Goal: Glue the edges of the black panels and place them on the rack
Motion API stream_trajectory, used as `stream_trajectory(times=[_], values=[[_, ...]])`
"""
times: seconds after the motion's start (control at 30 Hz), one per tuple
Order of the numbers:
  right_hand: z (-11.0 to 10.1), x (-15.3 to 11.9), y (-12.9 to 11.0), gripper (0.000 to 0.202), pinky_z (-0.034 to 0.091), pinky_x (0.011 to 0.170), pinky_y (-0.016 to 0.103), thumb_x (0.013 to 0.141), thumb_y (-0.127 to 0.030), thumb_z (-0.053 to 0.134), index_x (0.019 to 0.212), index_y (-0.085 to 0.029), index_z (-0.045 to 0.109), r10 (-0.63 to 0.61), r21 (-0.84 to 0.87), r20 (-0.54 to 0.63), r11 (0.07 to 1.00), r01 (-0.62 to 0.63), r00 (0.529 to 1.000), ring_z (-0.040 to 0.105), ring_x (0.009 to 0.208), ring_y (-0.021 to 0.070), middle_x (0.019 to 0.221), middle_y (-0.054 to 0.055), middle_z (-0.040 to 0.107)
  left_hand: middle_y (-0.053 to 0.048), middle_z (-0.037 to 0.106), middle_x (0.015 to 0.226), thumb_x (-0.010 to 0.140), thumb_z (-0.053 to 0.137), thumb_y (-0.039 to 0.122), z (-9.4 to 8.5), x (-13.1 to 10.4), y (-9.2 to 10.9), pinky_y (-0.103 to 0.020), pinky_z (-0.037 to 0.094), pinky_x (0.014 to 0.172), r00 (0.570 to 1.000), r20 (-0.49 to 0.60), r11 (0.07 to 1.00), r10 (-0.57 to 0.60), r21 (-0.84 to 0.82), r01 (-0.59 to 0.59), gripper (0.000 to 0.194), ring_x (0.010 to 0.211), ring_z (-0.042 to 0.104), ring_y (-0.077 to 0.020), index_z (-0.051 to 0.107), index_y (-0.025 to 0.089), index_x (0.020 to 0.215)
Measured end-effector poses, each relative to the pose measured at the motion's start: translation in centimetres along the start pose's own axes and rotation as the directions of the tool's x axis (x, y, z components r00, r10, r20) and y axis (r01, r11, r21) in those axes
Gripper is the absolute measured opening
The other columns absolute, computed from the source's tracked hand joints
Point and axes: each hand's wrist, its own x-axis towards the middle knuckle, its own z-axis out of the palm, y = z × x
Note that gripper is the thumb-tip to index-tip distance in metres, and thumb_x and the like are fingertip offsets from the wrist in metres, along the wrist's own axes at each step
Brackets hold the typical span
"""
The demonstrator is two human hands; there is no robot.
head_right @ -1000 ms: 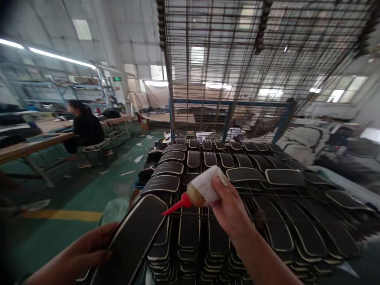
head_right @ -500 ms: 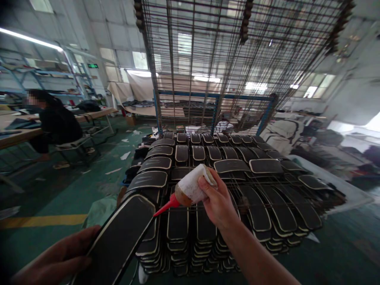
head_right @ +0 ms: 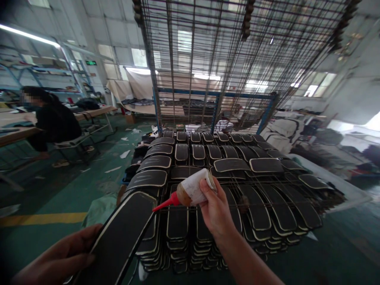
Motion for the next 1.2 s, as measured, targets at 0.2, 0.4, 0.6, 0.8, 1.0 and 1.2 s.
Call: stream_trajectory(times=[0.2, 0.4, 0.6, 0.8, 1.0, 1.2], values=[[0.3, -1.0, 0.9, 0.038, 0.054, 0.062, 0.022, 0.068, -0.040, 0.093, 0.096, -0.022, 0.075, 0.025, -0.009, -0.028, 1.000, -0.025, 0.999, 0.060, 0.072, 0.0149, 0.085, 0.001, 0.066, -0.007, 0.079, 0.104, 0.078, 0.072, 0.022, 0.6, 0.3, 0.6, -0.041, 0.059, 0.084, 0.995, 0.056, 0.992, -0.085, -0.087, 0.090, 0.032, 0.093, 0.073, -0.0291, 0.075, 0.027, 0.109], [0.8, -2.7, 1.5, 0.034, 0.054, 0.063, 0.022, 0.070, -0.038, 0.092, 0.095, -0.024, 0.075, 0.065, -0.008, -0.024, 0.998, -0.065, 0.998, 0.060, 0.074, 0.0159, 0.084, 0.001, 0.066, -0.007, 0.079, 0.102, 0.077, 0.072, 0.016, 1.8, 0.2, 1.2, -0.038, 0.060, 0.079, 0.994, 0.003, 0.978, -0.107, -0.178, 0.106, 0.029, 0.088, 0.075, -0.0280, 0.076, 0.025, 0.104], [0.9, -4.3, 2.1, 0.036, 0.055, 0.066, 0.025, 0.068, -0.039, 0.092, 0.094, -0.023, 0.073, 0.107, -0.023, -0.032, 0.994, -0.108, 0.994, 0.062, 0.079, 0.0194, 0.088, 0.003, 0.067, -0.009, 0.079, 0.099, 0.073, 0.073, 0.014, 2.5, -0.2, 1.3, -0.039, 0.061, 0.073, 0.985, -0.118, 0.970, -0.124, -0.225, 0.095, 0.033, 0.083, 0.075, -0.0297, 0.074, 0.020, 0.106], [0.7, -5.7, 2.4, 0.044, 0.056, 0.071, 0.029, 0.068, -0.041, 0.092, 0.104, -0.025, 0.071, 0.160, -0.040, -0.034, 0.986, -0.161, 0.987, 0.062, 0.082, 0.0210, 0.092, 0.005, 0.068, -0.010, 0.079, 0.098, 0.077, 0.069, 0.011, 2.5, -0.6, 1.8, -0.037, 0.060, 0.074, 0.987, -0.116, 0.968, -0.112, -0.239, 0.082, 0.033, 0.084, 0.075, -0.0278, 0.071, 0.015, 0.110], [0.6, -7.0, 2.3, 0.040, 0.056, 0.082, 0.043, 0.080, -0.039, 0.083, 0.114, -0.027, 0.068, 0.152, -0.062, 0.152, 0.988, -0.144, 0.977, 0.065, 0.094, 0.0293, 0.101, 0.009, 0.070, -0.010, 0.078, 0.096, 0.074, 0.070, 0.008, 2.8, -0.6, 2.1, -0.037, 0.062, 0.071, 0.975, -0.193, 0.964, -0.107, -0.262, 0.054, 0.039, 0.081, 0.076, -0.0285, 0.066, 0.013, 0.113], [1.3, -7.8, 1.9, 0.046, 0.056, 0.081, 0.046, 0.079, -0.041, 0.084, 0.118, -0.028, 0.065, 0.112, -0.085, 0.217, 0.992, -0.096, 0.970, 0.065, 0.099, 0.0337, 0.105, 0.012, 0.070, -0.011, 0.078, 0.092, 0.075, 0.069, 0.007, 2.9, -0.3, 2.3, -0.039, 0.062, 0.069, 0.961, -0.256, 0.960, -0.107, -0.277, 0.033, 0.046, 0.078, 0.076, -0.0284, 0.061, 0.013, 0.120]])
